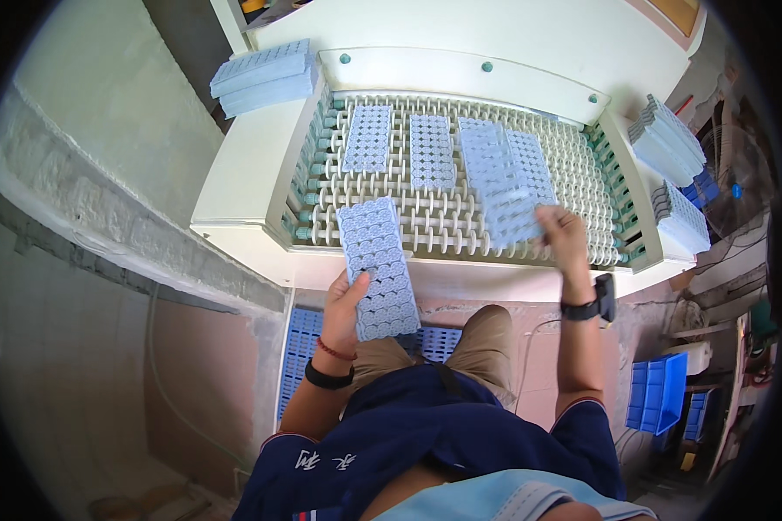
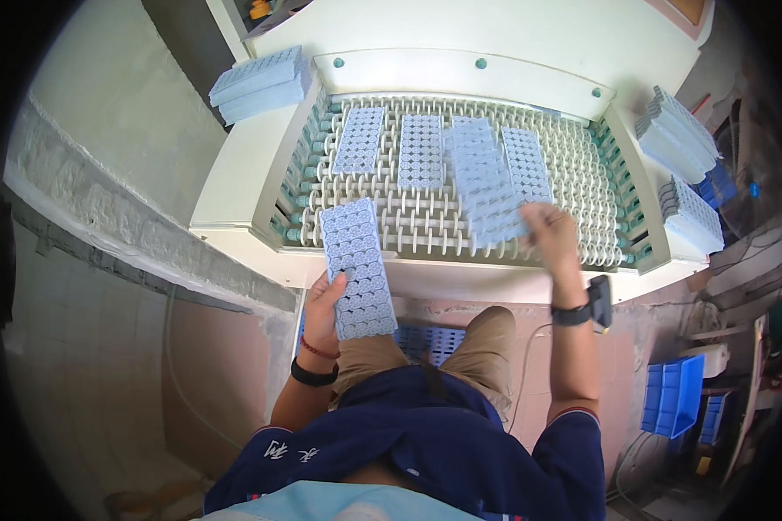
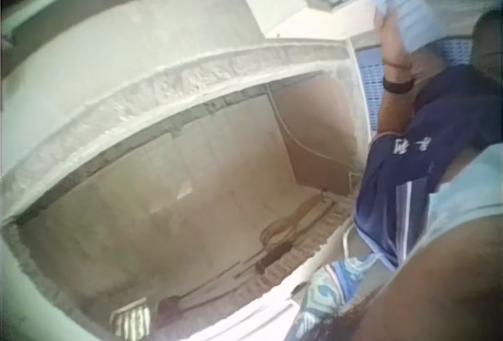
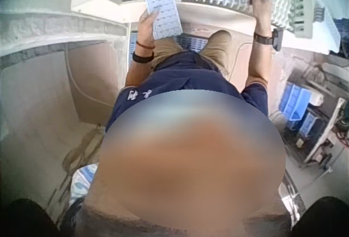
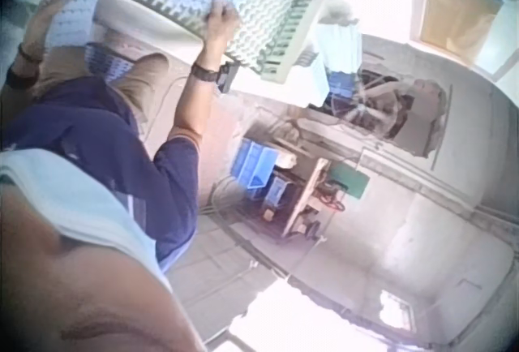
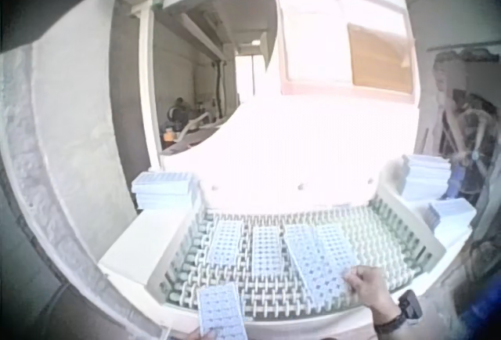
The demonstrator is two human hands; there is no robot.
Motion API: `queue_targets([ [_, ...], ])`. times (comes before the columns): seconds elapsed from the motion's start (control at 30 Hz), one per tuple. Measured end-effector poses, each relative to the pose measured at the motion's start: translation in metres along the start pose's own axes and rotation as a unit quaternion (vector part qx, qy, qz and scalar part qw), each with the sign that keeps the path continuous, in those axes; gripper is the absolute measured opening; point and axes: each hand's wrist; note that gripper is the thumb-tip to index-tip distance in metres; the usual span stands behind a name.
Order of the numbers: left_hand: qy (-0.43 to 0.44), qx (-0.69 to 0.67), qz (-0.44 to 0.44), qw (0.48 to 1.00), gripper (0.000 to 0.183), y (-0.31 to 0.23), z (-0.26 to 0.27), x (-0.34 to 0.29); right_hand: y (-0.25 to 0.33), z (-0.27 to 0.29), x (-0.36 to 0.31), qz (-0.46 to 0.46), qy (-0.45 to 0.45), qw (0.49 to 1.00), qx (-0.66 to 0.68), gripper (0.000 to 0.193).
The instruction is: Sorting small plastic components and placing them onto a grid template on a machine.
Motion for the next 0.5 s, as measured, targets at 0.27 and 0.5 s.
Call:
queue_targets([
  [0.27,0.074,-0.102,0.049,0.991,0.043,-0.012,0.034,-0.021,-0.092,0.116,0.094,-0.050,-0.211,0.909,-0.356,0.025],
  [0.5,0.036,-0.074,0.050,0.995,0.041,-0.015,0.014,-0.024,-0.037,0.032,0.032,0.057,-0.144,0.950,-0.271,0.022],
])
Point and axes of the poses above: each hand's wrist, its own x-axis towards the middle knuckle, its own z-axis out of the back of the hand, y = z × x, and after that the axes turned 15 degrees about -x, right-handed
